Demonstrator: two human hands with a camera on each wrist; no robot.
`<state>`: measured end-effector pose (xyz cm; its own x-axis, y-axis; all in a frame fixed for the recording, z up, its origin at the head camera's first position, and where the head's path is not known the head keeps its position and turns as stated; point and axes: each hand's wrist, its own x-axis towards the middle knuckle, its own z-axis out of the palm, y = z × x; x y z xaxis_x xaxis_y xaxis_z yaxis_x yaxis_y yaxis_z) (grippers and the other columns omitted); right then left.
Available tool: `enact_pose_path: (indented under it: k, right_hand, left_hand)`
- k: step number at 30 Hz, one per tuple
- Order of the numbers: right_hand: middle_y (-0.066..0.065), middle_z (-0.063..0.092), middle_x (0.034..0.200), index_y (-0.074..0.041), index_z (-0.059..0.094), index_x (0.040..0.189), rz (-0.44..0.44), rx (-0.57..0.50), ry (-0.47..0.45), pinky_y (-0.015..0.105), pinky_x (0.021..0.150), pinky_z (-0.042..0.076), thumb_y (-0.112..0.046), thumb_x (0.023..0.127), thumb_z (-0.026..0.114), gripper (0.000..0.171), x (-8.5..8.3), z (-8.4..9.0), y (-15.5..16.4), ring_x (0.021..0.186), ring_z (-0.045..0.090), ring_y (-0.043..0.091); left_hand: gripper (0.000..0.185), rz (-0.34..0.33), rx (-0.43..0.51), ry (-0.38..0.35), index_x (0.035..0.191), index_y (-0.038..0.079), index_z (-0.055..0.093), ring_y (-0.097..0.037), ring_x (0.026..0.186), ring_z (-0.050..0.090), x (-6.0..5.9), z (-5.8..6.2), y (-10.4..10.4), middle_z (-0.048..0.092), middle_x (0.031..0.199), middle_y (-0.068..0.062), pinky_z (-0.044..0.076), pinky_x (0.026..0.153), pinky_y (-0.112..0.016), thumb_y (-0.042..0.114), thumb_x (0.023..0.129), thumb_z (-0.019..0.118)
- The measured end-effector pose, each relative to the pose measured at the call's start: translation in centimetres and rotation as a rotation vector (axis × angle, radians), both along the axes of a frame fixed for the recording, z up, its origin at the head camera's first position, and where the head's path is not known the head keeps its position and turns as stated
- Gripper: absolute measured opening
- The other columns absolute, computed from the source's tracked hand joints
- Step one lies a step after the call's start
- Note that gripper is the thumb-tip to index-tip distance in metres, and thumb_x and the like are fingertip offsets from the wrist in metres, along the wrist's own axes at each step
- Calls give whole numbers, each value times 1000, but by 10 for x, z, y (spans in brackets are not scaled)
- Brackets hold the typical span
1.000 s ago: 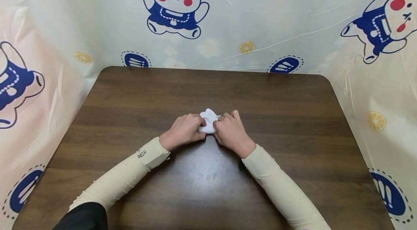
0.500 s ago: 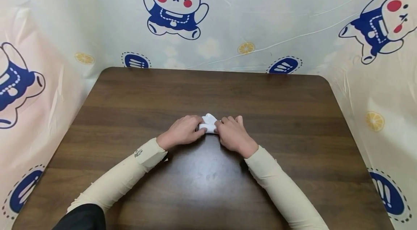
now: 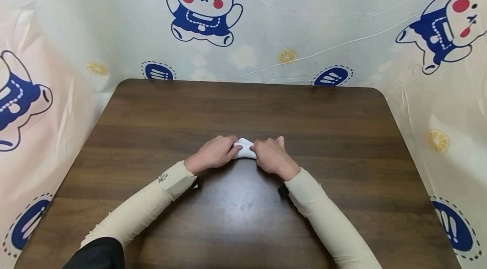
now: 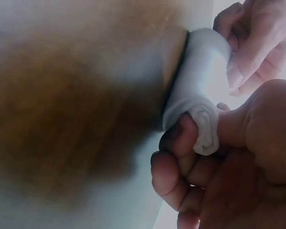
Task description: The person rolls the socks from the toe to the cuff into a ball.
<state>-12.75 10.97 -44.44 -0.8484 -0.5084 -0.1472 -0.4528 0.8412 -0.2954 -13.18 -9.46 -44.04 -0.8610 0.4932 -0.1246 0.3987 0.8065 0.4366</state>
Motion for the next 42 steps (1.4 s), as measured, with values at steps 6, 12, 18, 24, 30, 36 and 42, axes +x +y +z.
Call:
enact_pose_path:
  k: [6,12,18,24,30,36,42]
  right_hand:
    - [0,53,64,-14,58,76,-21,53,-76,45,69,29,-26,107,48,35,-11,5,-2,62,52,21]
    - [2,53,65,-16,59,71,-28,94,-140,46,73,29,-33,107,45,42,-21,12,-2,65,54,23]
    - [2,55,68,-15,62,76,-97,122,-70,49,77,28,-45,105,49,44,-19,9,4,72,51,26]
    - [5,61,89,-9,64,97,-9,61,260,46,76,31,-26,96,69,18,-10,7,-2,84,49,26]
    - [4,65,84,-7,69,88,192,15,458,40,71,34,-5,82,71,7,-1,9,-9,82,53,25]
    - [4,66,87,-8,73,93,184,26,442,42,73,33,-30,82,79,26,3,10,-3,84,52,25]
    - [6,68,89,-6,73,95,174,64,478,41,74,33,-47,70,91,52,0,6,-1,83,50,25]
  left_hand:
    - [25,22,84,-40,83,8,59,-22,66,54,-7,-2,2,54,71,-3,47,62,-36,22,103,55]
    - [23,50,109,-66,90,3,64,-23,72,57,-13,-2,1,60,78,-6,49,68,-37,22,102,58]
    - [28,146,39,-31,110,12,61,-20,71,58,-13,0,-2,63,83,-3,46,59,-38,37,97,67]
    - [14,64,17,161,99,18,66,-16,75,56,-14,0,1,58,89,3,47,57,-36,29,92,73]
    - [7,-95,2,261,88,19,74,-14,66,57,-9,4,5,60,84,5,46,48,-33,15,89,68]
    - [23,-114,-61,238,102,22,76,-14,67,56,-4,9,1,58,96,7,44,48,-30,30,82,81]
    - [42,-133,-112,250,110,21,71,-18,68,57,-4,5,2,53,100,3,46,50,-32,36,75,90]
